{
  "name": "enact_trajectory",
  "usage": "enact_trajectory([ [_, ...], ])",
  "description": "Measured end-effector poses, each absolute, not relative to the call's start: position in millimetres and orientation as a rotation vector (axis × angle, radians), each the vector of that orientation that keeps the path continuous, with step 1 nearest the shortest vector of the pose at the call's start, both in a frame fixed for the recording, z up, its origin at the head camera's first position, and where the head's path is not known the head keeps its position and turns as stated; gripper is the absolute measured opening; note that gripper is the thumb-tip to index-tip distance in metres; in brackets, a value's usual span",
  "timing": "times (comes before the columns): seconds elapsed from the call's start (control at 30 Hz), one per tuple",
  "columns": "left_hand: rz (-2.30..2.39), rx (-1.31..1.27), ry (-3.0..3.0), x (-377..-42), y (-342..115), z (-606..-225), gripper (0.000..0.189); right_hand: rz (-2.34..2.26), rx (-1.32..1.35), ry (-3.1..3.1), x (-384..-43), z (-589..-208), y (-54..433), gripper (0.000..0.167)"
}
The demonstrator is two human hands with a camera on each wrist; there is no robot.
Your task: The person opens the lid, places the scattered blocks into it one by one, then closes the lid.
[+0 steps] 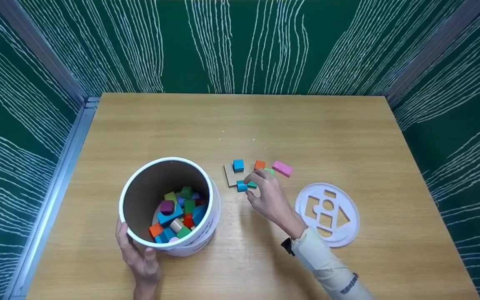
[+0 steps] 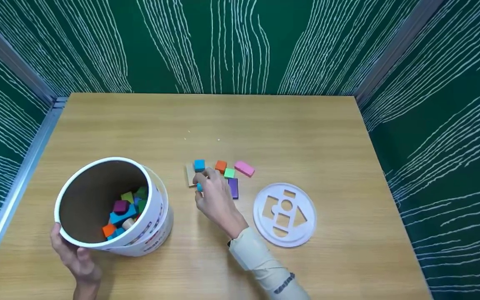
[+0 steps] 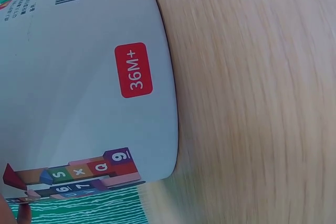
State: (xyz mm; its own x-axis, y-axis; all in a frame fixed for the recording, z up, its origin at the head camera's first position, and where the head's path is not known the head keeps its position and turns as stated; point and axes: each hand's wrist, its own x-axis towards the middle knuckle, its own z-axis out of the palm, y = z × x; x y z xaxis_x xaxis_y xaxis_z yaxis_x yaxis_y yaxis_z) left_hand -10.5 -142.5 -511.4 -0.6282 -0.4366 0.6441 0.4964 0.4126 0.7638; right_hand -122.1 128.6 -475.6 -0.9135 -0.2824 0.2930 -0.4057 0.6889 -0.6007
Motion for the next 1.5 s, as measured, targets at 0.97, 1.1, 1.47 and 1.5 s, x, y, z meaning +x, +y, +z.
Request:
enact_trajectory([
  [0.97, -1.309, -0.056, -1.816, -12.8, -151.2, -530.1, 0.073, 1.032, 0.045, -2.899, -138.5, -531.2, 160.9, 0.022],
  [1.1, -1.31, -0.065, -1.813, -11.7, -150.4, -526.8, 0.072, 0.998, 0.027, -2.913, -139.3, -538.1, 164.8, 0.023],
  [1.47, -1.311, -0.066, -1.837, -11.9, -153.1, -531.3, 0.07, 0.925, -0.025, -2.952, -141.0, -553.2, 170.4, 0.024],
  [1.5, -1.31, -0.064, -1.842, -12.0, -153.3, -532.5, 0.069, 0.921, -0.027, -2.954, -141.1, -554.7, 171.0, 0.024],
])
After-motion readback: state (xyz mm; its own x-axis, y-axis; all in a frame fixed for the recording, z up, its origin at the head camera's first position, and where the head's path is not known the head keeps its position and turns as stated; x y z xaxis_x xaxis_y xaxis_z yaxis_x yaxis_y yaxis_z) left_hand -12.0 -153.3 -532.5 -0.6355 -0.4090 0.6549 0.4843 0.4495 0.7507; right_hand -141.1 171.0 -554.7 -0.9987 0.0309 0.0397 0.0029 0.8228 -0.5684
